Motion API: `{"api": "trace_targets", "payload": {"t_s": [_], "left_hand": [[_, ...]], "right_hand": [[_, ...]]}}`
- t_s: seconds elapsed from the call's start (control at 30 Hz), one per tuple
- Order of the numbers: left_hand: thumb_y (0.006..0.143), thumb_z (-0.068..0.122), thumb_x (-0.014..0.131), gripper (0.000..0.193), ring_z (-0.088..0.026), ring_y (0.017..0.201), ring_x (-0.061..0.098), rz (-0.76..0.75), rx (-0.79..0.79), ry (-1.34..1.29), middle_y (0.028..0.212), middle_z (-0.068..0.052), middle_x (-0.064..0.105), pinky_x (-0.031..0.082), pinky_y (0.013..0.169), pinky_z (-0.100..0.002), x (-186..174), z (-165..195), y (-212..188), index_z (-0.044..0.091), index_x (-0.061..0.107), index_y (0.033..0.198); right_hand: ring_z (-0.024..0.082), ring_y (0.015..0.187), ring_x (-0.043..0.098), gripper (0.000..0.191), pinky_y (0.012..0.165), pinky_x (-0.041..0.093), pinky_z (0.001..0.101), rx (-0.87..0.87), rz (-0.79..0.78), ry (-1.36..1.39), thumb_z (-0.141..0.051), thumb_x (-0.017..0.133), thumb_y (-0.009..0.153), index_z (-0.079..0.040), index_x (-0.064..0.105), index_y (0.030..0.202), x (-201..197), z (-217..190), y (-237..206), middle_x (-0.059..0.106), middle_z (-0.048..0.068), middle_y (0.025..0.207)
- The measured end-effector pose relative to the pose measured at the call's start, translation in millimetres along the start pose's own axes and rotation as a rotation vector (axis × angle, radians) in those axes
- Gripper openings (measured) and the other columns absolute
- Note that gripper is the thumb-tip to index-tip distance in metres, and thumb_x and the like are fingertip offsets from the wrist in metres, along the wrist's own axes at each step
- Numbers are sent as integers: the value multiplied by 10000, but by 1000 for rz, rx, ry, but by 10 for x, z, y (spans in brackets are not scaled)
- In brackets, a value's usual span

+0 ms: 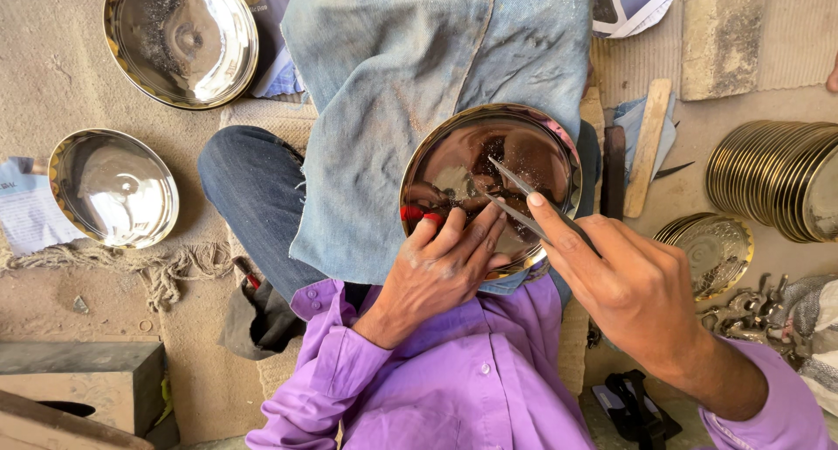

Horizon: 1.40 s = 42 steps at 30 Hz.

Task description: The person sits on the ground with a brass plate on their lap and engraves decorative patterns into it using a chisel, striking it with a small mallet. They periodically rotate the plate, set finished plates aside, and pick up new plates to continue engraving.

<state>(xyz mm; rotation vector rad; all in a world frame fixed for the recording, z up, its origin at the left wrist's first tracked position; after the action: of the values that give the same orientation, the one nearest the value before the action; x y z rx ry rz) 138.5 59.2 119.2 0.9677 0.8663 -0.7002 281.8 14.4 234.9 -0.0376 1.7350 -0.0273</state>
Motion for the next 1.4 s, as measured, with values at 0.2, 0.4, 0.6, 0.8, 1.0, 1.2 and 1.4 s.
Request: {"api": "trace_targets", "payload": {"t_s": [0.2, 0.4, 0.6, 0.8, 1.0, 1.2, 1.4], "left_hand": [[1042, 427, 658, 467, -226, 1153, 522, 0, 0, -20, 1433, -22, 630, 430, 845, -331, -3, -11, -6, 75, 707, 1345], [1026, 400, 689, 453, -229, 1155, 525, 20, 7, -53, 1417, -27, 640, 443, 868, -333, -14, -24, 12, 68, 710, 1334], [922, 155, 725, 357, -239, 1128, 539, 139, -132, -192, 1366, 2, 666, 466, 912, -351, -224, -191, 10, 93, 723, 1273], [944, 46, 708, 331, -294, 959, 561, 217, -462, -147, 1076, -96, 682, 474, 888, -392, -469, -740, 156, 34, 684, 1274], [799, 39, 690, 379, -285, 883, 585, 51, -371, -174, 893, -77, 639, 511, 724, -401, -286, -859, 367, 33, 671, 1178], [817, 30, 680, 208, -284, 851, 606, 58, -462, -150, 885, -85, 623, 512, 658, -425, -165, -795, 222, 63, 608, 1009], [976, 108, 634, 137, -312, 628, 585, 32, -718, -185, 675, -139, 562, 453, 507, -463, -364, -351, -225, 49, 571, 870]], "right_hand": [[193, 599, 554, 600, 542, 476, 381, -1, -5, -14, -83, 805, 834, -104, 656, 1415, 15, 0, -2, 462, 48, 728], [198, 630, 597, 585, 517, 491, 380, -38, -29, -110, -128, 782, 855, -133, 650, 1425, -46, -37, 177, 491, 50, 762], [125, 621, 611, 641, 419, 477, 267, -245, -108, -414, -130, 729, 770, -186, 679, 1406, -41, -7, 576, 590, 11, 856], [112, 636, 586, 544, 417, 448, 218, -474, -96, -580, -152, 691, 798, -212, 709, 1339, -33, -196, 808, 546, -26, 786], [101, 604, 555, 492, 411, 431, 225, -568, -88, -644, -207, 677, 815, -224, 721, 1305, 1, -225, 910, 537, -41, 755], [74, 559, 525, 646, 369, 403, 200, -469, -211, -769, -195, 716, 834, -250, 635, 1473, 84, -54, 806, 529, -28, 811], [112, 530, 555, 869, 374, 456, 252, -121, -299, -639, -645, 734, 735, -184, 609, 1461, 57, 81, 540, 548, 18, 889]]}}
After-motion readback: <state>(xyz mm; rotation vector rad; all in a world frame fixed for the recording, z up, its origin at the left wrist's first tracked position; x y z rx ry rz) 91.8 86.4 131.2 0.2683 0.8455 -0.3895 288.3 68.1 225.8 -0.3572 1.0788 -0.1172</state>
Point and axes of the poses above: each hand's wrist, its own y-axis towards the middle knuckle, its own x-axis out of the palm, z = x × y, the point moved 5 cm from there along y, towards the middle knuckle
